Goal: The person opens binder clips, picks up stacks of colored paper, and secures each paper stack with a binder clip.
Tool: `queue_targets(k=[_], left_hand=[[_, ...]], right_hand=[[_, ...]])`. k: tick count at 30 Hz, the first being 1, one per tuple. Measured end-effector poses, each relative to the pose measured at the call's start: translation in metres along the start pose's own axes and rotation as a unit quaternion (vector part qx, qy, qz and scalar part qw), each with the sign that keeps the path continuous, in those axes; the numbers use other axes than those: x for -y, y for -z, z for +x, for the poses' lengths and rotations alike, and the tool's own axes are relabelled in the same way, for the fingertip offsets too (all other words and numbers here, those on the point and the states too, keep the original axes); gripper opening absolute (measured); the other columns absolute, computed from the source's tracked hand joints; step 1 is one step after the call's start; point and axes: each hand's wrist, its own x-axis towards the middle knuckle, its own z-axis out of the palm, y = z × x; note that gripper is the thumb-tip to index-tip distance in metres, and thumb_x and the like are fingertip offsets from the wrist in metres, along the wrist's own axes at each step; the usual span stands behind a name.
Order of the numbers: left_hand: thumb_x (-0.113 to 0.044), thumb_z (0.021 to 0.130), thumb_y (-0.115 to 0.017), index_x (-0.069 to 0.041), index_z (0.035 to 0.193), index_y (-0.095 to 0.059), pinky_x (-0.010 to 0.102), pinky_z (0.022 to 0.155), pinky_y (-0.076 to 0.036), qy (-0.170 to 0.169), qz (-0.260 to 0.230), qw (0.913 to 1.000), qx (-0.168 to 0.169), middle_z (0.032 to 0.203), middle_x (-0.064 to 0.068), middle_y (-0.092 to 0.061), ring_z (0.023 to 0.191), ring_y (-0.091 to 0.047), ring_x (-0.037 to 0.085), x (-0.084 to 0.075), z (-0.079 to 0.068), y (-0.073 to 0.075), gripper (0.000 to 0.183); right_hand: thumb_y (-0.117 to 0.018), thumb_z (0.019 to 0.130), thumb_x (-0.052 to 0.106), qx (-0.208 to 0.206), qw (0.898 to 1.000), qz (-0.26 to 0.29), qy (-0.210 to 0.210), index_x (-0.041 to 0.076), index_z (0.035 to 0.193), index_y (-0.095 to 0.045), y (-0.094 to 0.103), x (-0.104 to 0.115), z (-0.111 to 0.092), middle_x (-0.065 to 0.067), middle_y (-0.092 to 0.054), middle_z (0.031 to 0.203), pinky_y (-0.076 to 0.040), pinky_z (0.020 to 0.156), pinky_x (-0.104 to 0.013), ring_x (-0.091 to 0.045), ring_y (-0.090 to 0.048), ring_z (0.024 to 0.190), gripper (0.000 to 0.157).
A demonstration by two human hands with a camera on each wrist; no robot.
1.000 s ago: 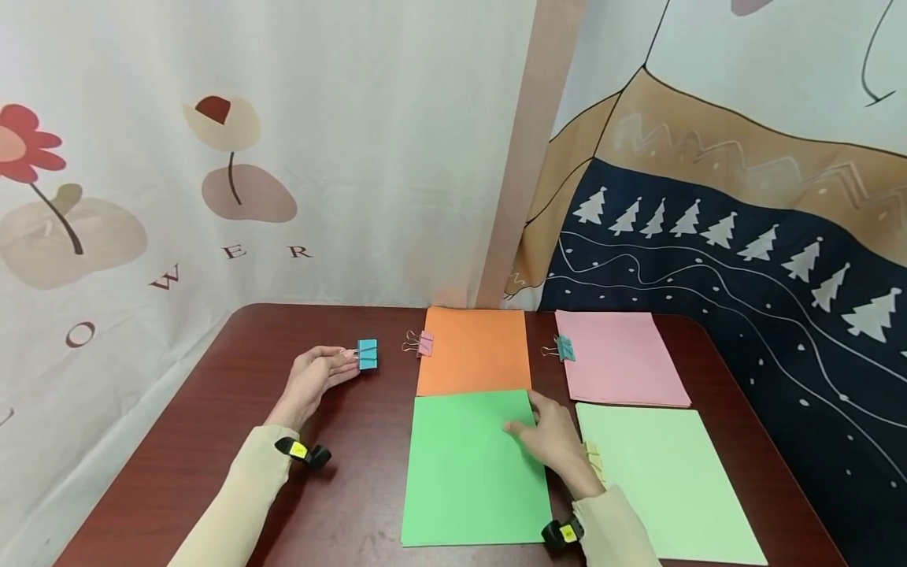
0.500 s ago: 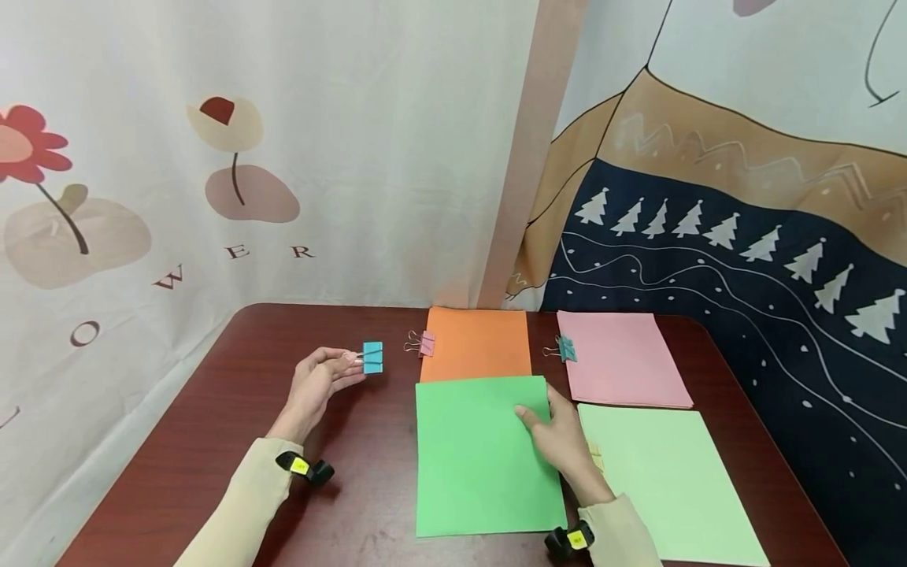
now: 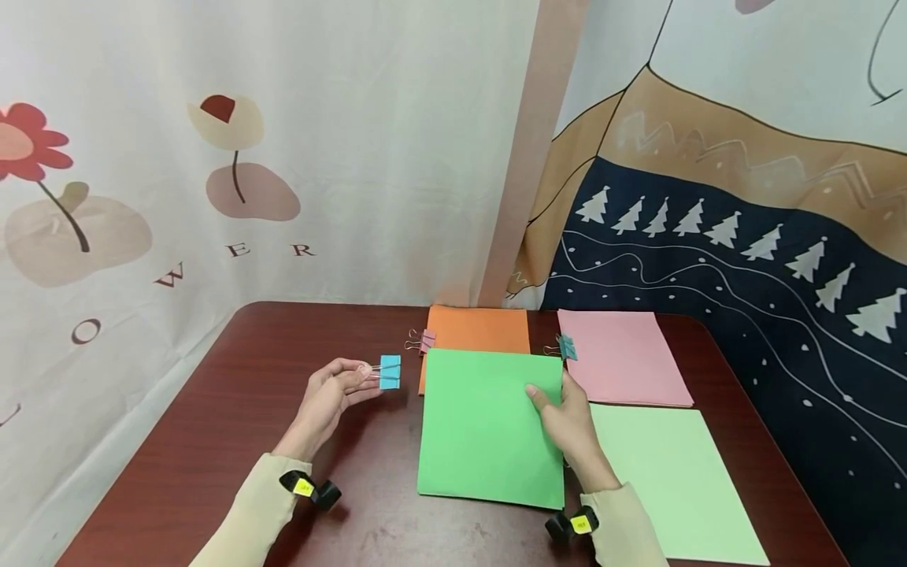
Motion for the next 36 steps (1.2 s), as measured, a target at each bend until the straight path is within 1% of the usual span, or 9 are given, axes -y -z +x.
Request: queue_targets(k=[2,6,12,15,20,25,29,32,36], left_hand=[[-0.005,0.099,-0.063,0.005,0.112,-0.057,0.041,0.084,-0.064,0.003,-0.002,1.0000,0.006,0.098,0.011,-0.073,0.084,-0.075,0.021,0.001,-0.002,-0.003,0.017],[-0.005,0.099,-0.063,0.006,0.111,-0.058,0.043,0.084,-0.064,0.004,-0.008,0.9999,0.013,0.099,0.016,-0.073,0.084,-0.076,0.023,0.002,-0.006,-0.008,0.017],[-0.003,0.097,-0.064,0.008,0.109,-0.061,0.045,0.084,-0.064,0.004,-0.011,0.9997,0.022,0.097,0.018,-0.074,0.082,-0.077,0.026,0.002,-0.015,-0.014,0.017],[0.000,0.097,-0.064,0.010,0.108,-0.061,0.045,0.082,-0.064,0.001,-0.012,0.9995,0.029,0.098,0.021,-0.075,0.082,-0.077,0.029,0.002,-0.019,-0.017,0.015],[0.004,0.095,-0.065,0.013,0.107,-0.062,0.045,0.079,-0.065,0.000,-0.015,0.9992,0.036,0.091,0.019,-0.077,0.080,-0.077,0.027,0.003,-0.021,-0.021,0.016],[0.007,0.094,-0.063,0.019,0.109,-0.059,0.046,0.077,-0.065,-0.002,-0.021,0.9992,0.035,0.094,0.025,-0.076,0.083,-0.077,0.036,0.005,-0.023,-0.024,0.020],[0.008,0.094,-0.063,0.016,0.106,-0.061,0.046,0.076,-0.065,0.002,-0.017,0.9994,0.030,0.093,0.025,-0.076,0.087,-0.076,0.041,0.006,-0.026,-0.027,0.015],[0.008,0.094,-0.063,0.015,0.105,-0.062,0.045,0.077,-0.065,0.003,-0.014,0.9994,0.032,0.092,0.023,-0.076,0.085,-0.077,0.038,0.006,-0.028,-0.030,0.014],[0.007,0.093,-0.064,0.019,0.109,-0.059,0.046,0.078,-0.064,0.001,-0.020,0.9989,0.041,0.093,0.023,-0.075,0.080,-0.077,0.030,0.006,-0.029,-0.033,0.020]], right_hand=[[-0.060,0.105,0.026,-0.001,1.000,0.005,-0.004,0.009,0.141,-0.050,0.002,0.002,0.002,-0.021,-0.063,0.126,-0.056,0.079,-0.033,-0.019,-0.067,0.091,0.041],[-0.060,0.105,0.029,-0.005,1.000,0.007,-0.010,0.008,0.144,-0.048,0.004,0.006,0.005,-0.020,-0.061,0.133,-0.056,0.083,-0.033,-0.021,-0.067,0.098,0.046],[-0.060,0.105,0.030,-0.007,1.000,0.017,-0.017,0.010,0.148,-0.046,0.005,0.009,0.010,-0.020,-0.057,0.140,-0.058,0.088,-0.038,-0.026,-0.067,0.107,0.049],[-0.060,0.105,0.030,-0.008,1.000,0.023,-0.017,0.011,0.150,-0.045,0.005,0.010,0.011,-0.021,-0.057,0.141,-0.058,0.088,-0.038,-0.026,-0.067,0.106,0.051],[-0.059,0.105,0.029,-0.008,0.999,0.031,-0.015,0.010,0.150,-0.045,0.004,0.012,0.012,-0.021,-0.058,0.140,-0.058,0.085,-0.036,-0.022,-0.067,0.102,0.051],[-0.059,0.105,0.028,-0.007,0.999,0.033,-0.009,0.009,0.149,-0.045,0.004,0.012,0.013,-0.021,-0.058,0.139,-0.058,0.085,-0.034,-0.020,-0.067,0.100,0.050],[-0.060,0.105,0.028,-0.004,0.999,0.033,-0.004,0.010,0.149,-0.045,0.004,0.012,0.013,-0.021,-0.058,0.140,-0.058,0.085,-0.034,-0.020,-0.067,0.101,0.050],[-0.060,0.105,0.028,-0.004,1.000,0.030,-0.001,0.011,0.150,-0.045,0.004,0.012,0.013,-0.020,-0.059,0.140,-0.058,0.085,-0.035,-0.020,-0.068,0.101,0.050],[-0.059,0.105,0.026,-0.006,1.000,0.029,-0.003,0.011,0.146,-0.048,0.002,0.013,0.014,-0.020,-0.060,0.137,-0.058,0.083,-0.034,-0.019,-0.067,0.097,0.045]])
